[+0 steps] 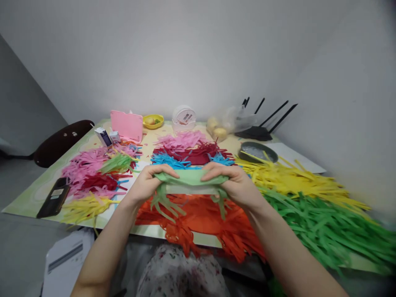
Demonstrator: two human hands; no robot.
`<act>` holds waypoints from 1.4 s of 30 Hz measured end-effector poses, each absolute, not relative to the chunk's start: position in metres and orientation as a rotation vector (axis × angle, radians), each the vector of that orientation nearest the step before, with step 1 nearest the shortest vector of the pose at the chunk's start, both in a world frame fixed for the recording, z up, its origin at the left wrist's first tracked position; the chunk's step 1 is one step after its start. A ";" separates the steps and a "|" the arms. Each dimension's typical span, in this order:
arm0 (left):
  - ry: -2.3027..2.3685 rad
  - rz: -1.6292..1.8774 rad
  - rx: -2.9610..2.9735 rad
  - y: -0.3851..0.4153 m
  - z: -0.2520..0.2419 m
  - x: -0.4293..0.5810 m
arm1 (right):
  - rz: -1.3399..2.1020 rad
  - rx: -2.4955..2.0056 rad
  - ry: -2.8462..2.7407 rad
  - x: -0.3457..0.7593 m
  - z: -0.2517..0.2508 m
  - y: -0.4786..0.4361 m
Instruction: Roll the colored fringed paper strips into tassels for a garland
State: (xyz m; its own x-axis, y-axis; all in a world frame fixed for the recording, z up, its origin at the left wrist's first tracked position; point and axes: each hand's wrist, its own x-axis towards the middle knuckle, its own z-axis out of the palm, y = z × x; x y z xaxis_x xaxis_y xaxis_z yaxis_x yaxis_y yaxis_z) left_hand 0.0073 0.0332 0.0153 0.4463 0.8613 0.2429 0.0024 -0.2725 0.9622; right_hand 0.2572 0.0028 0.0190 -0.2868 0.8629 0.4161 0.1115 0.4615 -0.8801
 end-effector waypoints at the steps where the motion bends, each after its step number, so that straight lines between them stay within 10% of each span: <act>1: 0.742 1.001 1.616 0.034 0.014 0.007 | 0.938 -0.832 -1.713 0.258 0.019 0.003; 19: 0.761 0.179 1.854 0.042 0.052 0.009 | 0.580 -0.853 -2.371 0.275 0.055 -0.005; 42: 0.892 0.559 1.806 0.029 0.043 0.011 | 1.066 -1.236 -1.793 0.257 0.034 -0.010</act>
